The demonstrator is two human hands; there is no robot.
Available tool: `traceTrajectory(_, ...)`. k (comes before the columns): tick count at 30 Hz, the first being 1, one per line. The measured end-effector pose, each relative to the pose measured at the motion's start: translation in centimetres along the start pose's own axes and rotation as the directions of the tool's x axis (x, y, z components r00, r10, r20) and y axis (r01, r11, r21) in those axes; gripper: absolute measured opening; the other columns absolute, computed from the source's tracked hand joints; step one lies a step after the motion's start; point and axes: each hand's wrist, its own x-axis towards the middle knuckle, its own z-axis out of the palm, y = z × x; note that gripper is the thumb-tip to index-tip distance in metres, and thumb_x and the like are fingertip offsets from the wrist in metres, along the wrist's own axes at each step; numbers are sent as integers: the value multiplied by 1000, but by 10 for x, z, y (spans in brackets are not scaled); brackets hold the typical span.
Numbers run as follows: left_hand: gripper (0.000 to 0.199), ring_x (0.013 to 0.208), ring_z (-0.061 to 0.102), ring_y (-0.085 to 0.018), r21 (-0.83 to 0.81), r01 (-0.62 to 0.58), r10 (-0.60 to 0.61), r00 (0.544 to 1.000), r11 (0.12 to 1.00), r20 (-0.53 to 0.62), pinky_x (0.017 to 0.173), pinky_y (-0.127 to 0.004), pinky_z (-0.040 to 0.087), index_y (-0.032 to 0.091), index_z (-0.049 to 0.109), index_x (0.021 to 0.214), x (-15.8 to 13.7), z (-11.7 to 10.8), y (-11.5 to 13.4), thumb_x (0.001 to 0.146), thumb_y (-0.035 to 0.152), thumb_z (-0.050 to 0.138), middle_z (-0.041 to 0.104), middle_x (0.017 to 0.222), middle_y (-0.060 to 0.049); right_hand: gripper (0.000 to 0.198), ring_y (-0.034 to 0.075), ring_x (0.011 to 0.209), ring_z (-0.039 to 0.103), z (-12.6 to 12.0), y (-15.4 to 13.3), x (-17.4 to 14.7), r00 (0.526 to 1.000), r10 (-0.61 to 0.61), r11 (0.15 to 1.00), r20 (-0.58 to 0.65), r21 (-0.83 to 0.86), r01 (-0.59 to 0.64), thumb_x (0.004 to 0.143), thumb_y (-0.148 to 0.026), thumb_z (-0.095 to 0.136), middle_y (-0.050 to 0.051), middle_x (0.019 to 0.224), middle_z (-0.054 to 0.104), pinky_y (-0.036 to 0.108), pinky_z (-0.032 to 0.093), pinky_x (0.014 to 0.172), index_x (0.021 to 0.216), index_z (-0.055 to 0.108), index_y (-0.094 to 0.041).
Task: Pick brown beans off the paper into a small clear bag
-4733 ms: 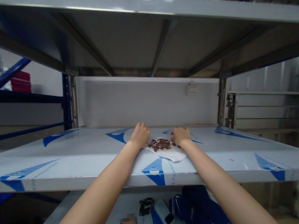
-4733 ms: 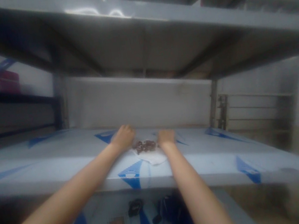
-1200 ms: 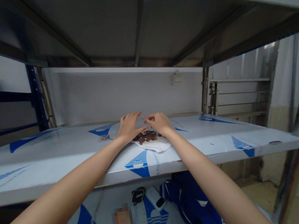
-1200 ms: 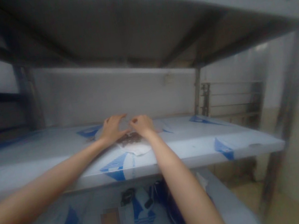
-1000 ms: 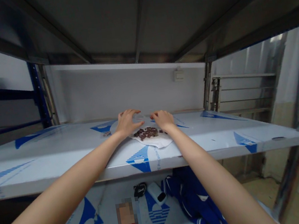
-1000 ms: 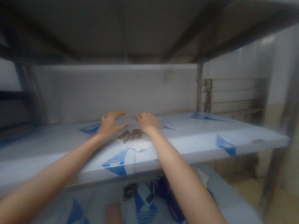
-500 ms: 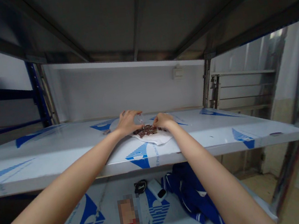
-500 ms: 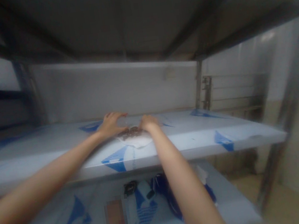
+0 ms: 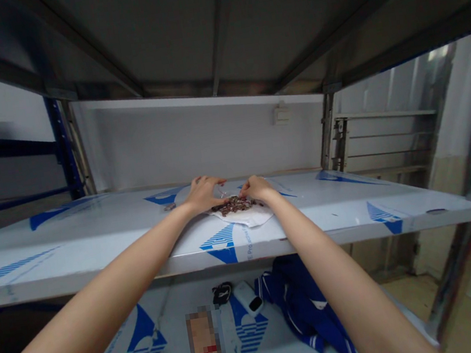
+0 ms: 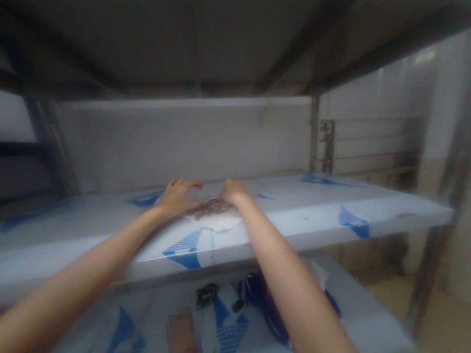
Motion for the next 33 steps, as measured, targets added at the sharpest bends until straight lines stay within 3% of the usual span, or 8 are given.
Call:
traceTrajectory(4, 50, 116, 45, -28, 0, -9, 9, 1000, 1000, 11, 102, -43, 23, 18, 56, 116, 0, 1, -1, 72, 41, 64, 58, 119, -9, 24, 21, 83, 64, -3, 0, -3, 998, 6, 998, 66, -60, -2, 71, -33, 66, 11, 93, 69, 27, 45, 66, 88, 71, -17)
traceTrajectory(9, 49, 115, 46, -28, -3, -18, 18, 1000, 1000, 16, 102, -43, 24, 17, 57, 114, 0, 3, -3, 72, 42, 63, 59, 118, -10, 20, 21, 84, 64, -3, 0, -2, 988, -25, 996, 149, -83, 38, 70, -26, 68, 10, 93, 69, 26, 45, 66, 86, 71, -15)
traceTrajectory(14, 49, 115, 46, -28, -39, -4, 5, 1000, 999, 16, 101, -43, 24, 18, 57, 114, 1, 3, -3, 71, 40, 64, 60, 117, -9, 17, 21, 87, 64, 2, 2, 7, 999, 1, 1000, -47, 8, -1, 71, -26, 67, 9, 93, 70, 27, 46, 72, 86, 72, -18)
traceTrajectory(19, 55, 111, 50, -28, -164, 9, -7, 1000, 986, 10, 97, -43, 30, 18, 54, 118, 1, 1, -2, 69, 41, 64, 60, 116, -10, 19, 14, 85, 64, 9, 3, 19, 956, -215, 880, -199, 385, 278, 74, -24, 65, 7, 92, 70, 22, 46, 75, 92, 68, -16)
traceTrajectory(25, 69, 106, 53, -25, -305, 13, -15, 1000, 952, -4, 90, -36, 39, 13, 43, 125, 0, 2, 1, 65, 38, 67, 59, 114, -13, 18, 13, 84, 64, 15, -3, 18, 903, -384, 768, -191, 477, 427, 71, -11, 66, 6, 92, 70, 22, 46, 78, 88, 68, -14)
traceTrajectory(27, 70, 105, 54, -24, -328, 17, -23, 1000, 944, -14, 90, -35, 39, 11, 42, 125, 1, 2, 0, 65, 37, 68, 59, 113, -13, 19, 12, 86, 64, 11, -5, 14, 908, -363, 774, -211, 474, 420, 74, -11, 63, 5, 94, 70, 21, 46, 79, 92, 68, -15)
traceTrajectory(29, 70, 105, 54, -23, -339, 16, -27, 999, 941, -28, 90, -34, 39, 11, 41, 124, 1, 1, -1, 64, 34, 68, 60, 111, -13, 19, 13, 88, 64, 4, -7, 9, 927, -275, 844, -254, 397, 359, 77, -16, 62, 4, 95, 70, 21, 46, 79, 94, 68, -18)
traceTrajectory(33, 66, 106, 53, -23, -306, 37, -50, 998, 951, -34, 94, -38, 36, 14, 41, 123, 1, 0, -3, 65, 31, 67, 61, 110, -9, 19, 21, 95, 62, -7, -4, 1, 972, -31, 995, -232, 89, 53, 76, -27, 64, 6, 96, 69, 29, 46, 80, 93, 70, -21)
